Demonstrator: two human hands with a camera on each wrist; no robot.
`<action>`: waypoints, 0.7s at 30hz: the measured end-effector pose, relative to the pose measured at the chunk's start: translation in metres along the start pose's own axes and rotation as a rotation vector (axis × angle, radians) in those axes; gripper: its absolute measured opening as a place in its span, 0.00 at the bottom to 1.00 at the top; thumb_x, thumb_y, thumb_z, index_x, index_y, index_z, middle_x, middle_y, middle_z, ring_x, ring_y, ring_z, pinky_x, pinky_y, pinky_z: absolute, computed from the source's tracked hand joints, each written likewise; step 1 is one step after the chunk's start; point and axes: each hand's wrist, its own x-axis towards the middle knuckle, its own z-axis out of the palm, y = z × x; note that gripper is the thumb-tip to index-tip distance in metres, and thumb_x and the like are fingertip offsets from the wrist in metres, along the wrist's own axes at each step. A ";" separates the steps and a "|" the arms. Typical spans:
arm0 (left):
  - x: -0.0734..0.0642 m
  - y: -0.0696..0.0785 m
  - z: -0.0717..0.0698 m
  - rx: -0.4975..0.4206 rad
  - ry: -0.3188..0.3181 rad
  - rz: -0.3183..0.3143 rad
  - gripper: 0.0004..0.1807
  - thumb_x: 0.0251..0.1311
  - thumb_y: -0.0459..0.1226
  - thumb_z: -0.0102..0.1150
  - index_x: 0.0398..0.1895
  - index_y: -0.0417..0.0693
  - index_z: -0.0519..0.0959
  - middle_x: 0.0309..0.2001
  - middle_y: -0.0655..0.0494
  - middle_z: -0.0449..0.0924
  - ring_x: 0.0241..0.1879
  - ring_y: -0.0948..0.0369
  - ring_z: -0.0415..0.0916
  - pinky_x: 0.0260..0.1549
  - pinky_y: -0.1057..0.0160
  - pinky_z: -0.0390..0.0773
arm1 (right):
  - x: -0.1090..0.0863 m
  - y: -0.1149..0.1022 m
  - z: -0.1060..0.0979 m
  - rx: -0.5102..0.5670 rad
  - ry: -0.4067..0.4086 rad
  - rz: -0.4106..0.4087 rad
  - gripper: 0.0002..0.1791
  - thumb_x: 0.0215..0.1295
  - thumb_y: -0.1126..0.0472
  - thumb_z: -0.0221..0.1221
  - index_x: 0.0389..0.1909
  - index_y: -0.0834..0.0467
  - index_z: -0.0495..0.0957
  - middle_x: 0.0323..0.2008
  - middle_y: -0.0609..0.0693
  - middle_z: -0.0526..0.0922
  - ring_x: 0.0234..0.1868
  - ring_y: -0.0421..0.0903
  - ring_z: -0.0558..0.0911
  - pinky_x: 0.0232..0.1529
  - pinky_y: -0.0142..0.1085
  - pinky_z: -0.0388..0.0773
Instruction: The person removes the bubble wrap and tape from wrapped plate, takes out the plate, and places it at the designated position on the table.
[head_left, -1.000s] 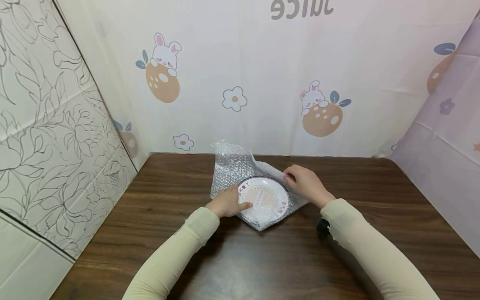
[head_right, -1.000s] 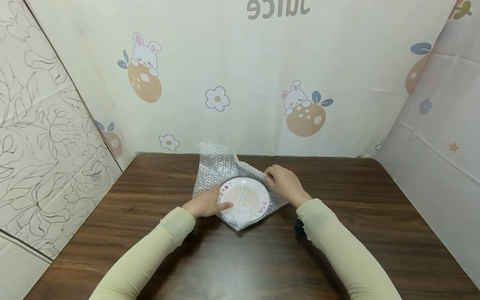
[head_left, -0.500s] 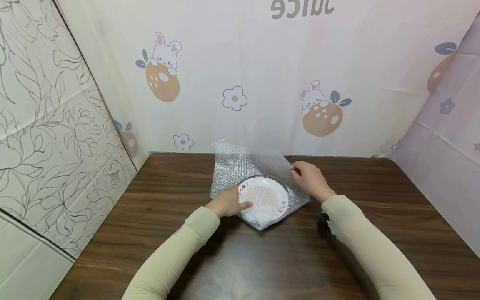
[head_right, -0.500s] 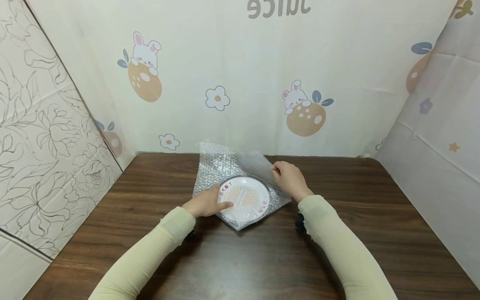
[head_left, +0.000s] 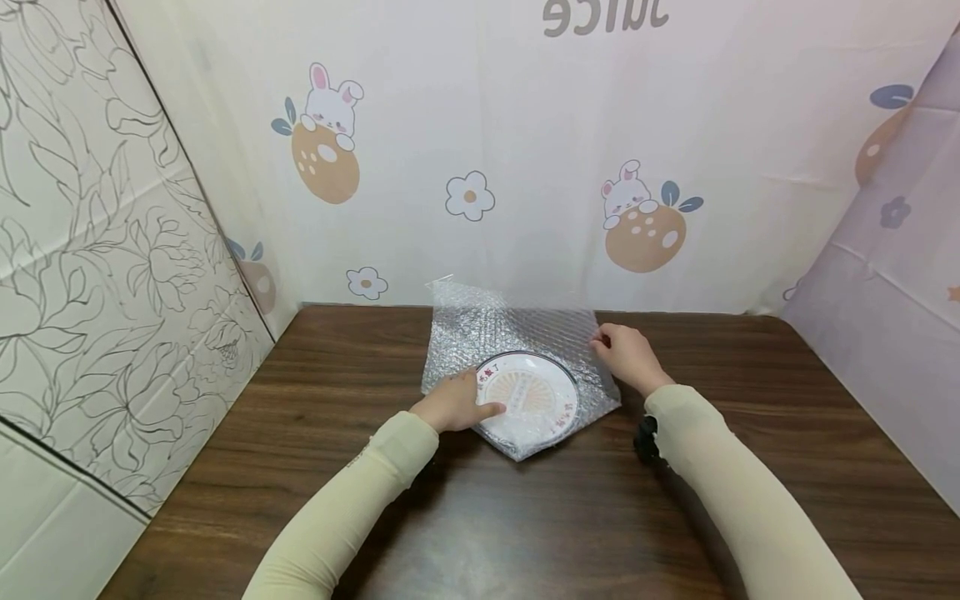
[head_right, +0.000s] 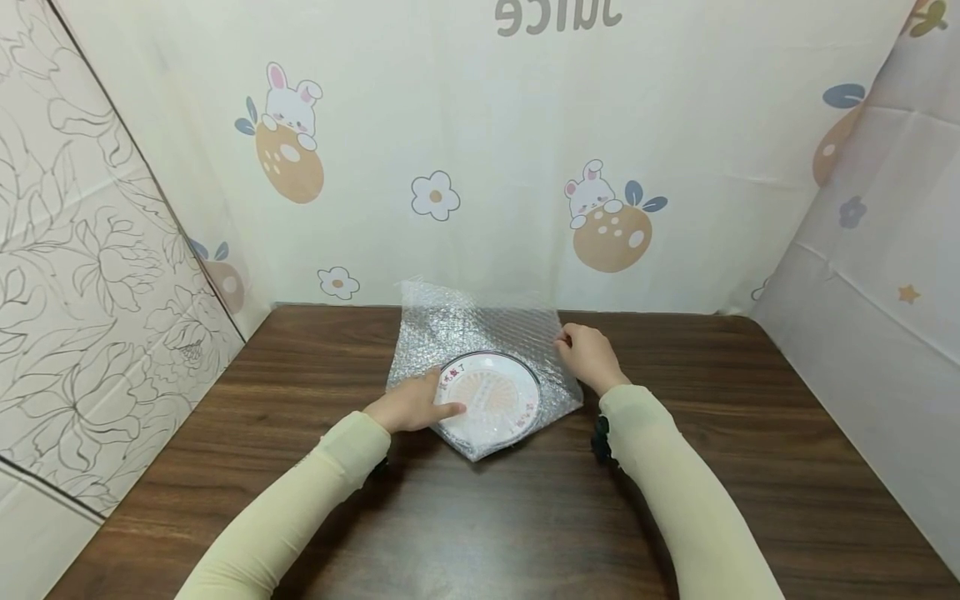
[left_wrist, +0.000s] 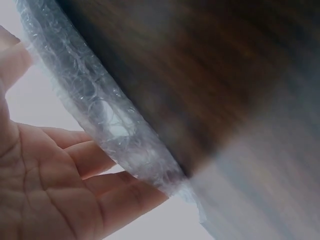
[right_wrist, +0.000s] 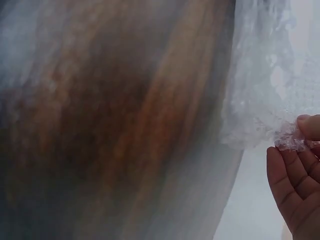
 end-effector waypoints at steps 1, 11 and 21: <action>0.000 0.000 0.000 0.001 -0.003 0.001 0.51 0.61 0.64 0.53 0.72 0.33 0.59 0.73 0.40 0.61 0.69 0.38 0.62 0.69 0.49 0.65 | 0.000 0.002 0.000 -0.002 -0.011 0.006 0.08 0.70 0.63 0.56 0.32 0.62 0.76 0.22 0.53 0.75 0.22 0.45 0.69 0.25 0.36 0.65; 0.003 -0.003 -0.003 -0.004 -0.016 0.029 0.50 0.61 0.64 0.53 0.74 0.35 0.57 0.74 0.42 0.58 0.71 0.41 0.60 0.71 0.50 0.61 | 0.004 0.009 -0.001 -0.015 -0.134 0.094 0.09 0.70 0.63 0.54 0.34 0.63 0.78 0.28 0.55 0.80 0.25 0.46 0.73 0.26 0.37 0.70; 0.002 -0.003 -0.002 -0.013 -0.010 0.035 0.49 0.61 0.62 0.55 0.73 0.34 0.59 0.74 0.42 0.59 0.71 0.41 0.61 0.71 0.50 0.62 | 0.005 0.008 -0.002 -0.033 -0.168 0.128 0.09 0.70 0.62 0.54 0.36 0.64 0.78 0.29 0.56 0.80 0.26 0.47 0.74 0.27 0.37 0.70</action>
